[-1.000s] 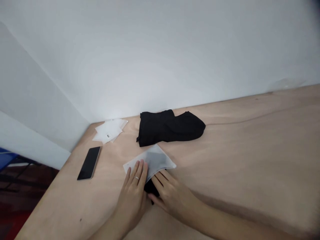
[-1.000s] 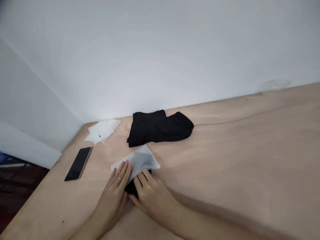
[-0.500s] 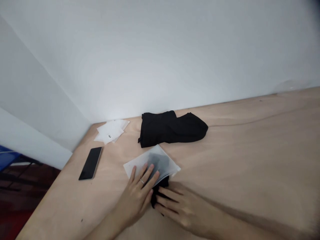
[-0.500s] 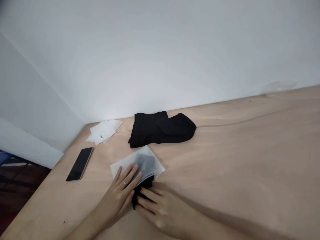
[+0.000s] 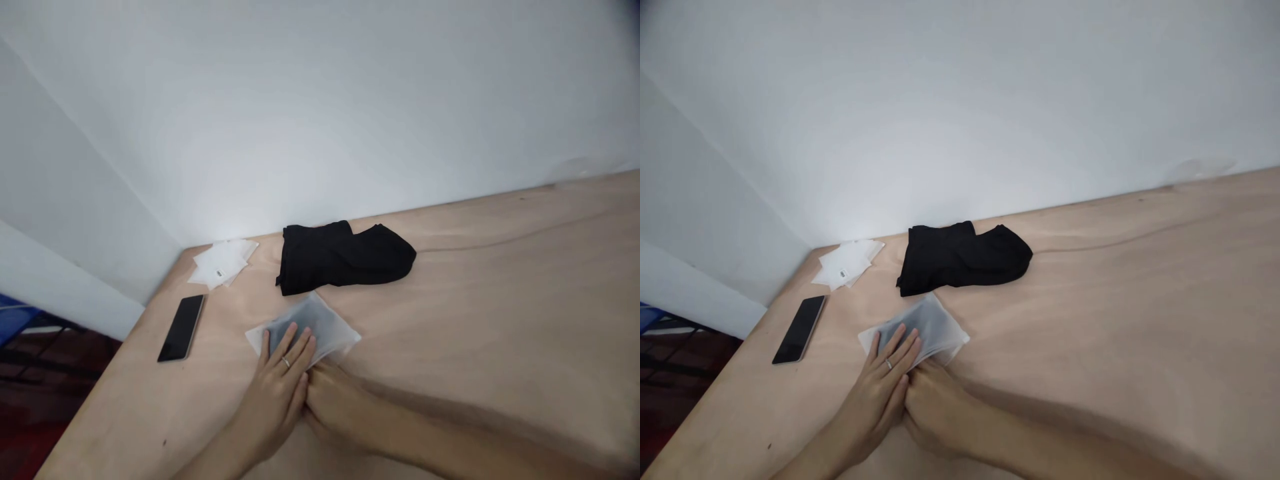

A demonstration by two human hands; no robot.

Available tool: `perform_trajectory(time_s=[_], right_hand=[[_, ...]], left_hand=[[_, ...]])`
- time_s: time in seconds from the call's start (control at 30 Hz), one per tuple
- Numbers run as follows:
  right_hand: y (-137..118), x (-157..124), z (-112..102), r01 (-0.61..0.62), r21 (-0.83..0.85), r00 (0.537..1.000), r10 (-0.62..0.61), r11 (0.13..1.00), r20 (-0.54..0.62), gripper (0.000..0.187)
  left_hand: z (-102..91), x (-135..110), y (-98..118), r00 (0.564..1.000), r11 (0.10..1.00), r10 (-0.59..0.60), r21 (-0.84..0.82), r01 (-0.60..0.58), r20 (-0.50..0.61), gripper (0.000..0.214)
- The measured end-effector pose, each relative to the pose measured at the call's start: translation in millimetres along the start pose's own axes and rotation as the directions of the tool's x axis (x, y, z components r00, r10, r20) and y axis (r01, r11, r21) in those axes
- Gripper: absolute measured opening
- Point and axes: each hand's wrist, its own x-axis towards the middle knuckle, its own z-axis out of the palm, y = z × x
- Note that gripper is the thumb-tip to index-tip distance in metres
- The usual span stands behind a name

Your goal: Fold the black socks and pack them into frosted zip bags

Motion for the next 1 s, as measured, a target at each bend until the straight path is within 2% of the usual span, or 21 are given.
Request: perform_trajectory(time_s=[0.07, 0.2, 0.3, 0.43, 0.57, 0.7, 0.77, 0.83, 0.93, 1.0], right_hand=[[-6.1, -4.4, -20.6, 0.009, 0.044, 0.999, -0.011, 0.999, 0.034, 0.027], [-9.0, -32.9, -50.6, -0.074, 0.102, 0.990, 0.060, 0.992, 0.128, 0.059], [-5.5, -49.7, -54.4, -0.128, 0.082, 0.972, 0.109, 0.988, 0.208, 0.066], [-3.5, -44.2, -46.5, -0.062, 0.149, 0.942, 0.008, 0.987, 0.336, 0.079], [-2.2, -27.4, -27.1, -0.044, 0.121, 0.947, 0.002, 0.992, 0.322, 0.071], [-0.2, -18.1, -16.9, -0.039, 0.049, 0.907, 0.015, 0.998, 0.420, 0.060], [-1.5, -16.5, -23.3, 0.003, 0.039, 0.898, -0.020, 0.999, 0.441, 0.062], [-4.8, -16.7, -36.0, 0.066, 0.051, 0.907, -0.081, 0.997, 0.414, 0.064], [-12.4, -20.2, -56.8, 0.160, 0.048, 0.920, -0.166, 0.986, 0.356, 0.047], [-17.3, -24.9, -66.1, 0.182, 0.041, 0.932, -0.185, 0.983, 0.311, 0.043]], left_hand=[[-3.3, -0.5, 0.4, 1.000, 1.000, -0.024, -0.014, 0.024, 0.001, 0.059], [-2.0, -3.2, 1.2, 0.999, 1.000, -0.030, -0.001, 0.030, 0.025, 0.059], [1.3, -3.8, 2.7, 0.999, 1.000, -0.010, 0.020, 0.009, 0.031, 0.059], [2.5, -1.8, 6.9, 1.000, 0.998, 0.016, 0.063, -0.017, 0.027, 0.058], [2.3, -1.3, 12.3, 0.997, 0.990, 0.069, 0.117, -0.074, 0.043, 0.059], [-1.6, -2.8, 15.8, 0.991, 0.983, 0.081, 0.156, -0.096, 0.102, 0.058], [-7.3, -2.2, 15.3, 0.987, 0.981, 0.072, 0.166, -0.097, 0.147, 0.055], [-14.6, 0.8, 11.6, 0.979, 0.984, 0.063, 0.154, -0.094, 0.196, 0.051], [-21.5, 10.4, -1.9, 0.973, 0.991, 0.042, 0.116, -0.070, 0.227, 0.048], [-19.2, 18.3, -14.5, 0.975, 0.993, 0.030, 0.106, -0.055, 0.219, 0.052]])
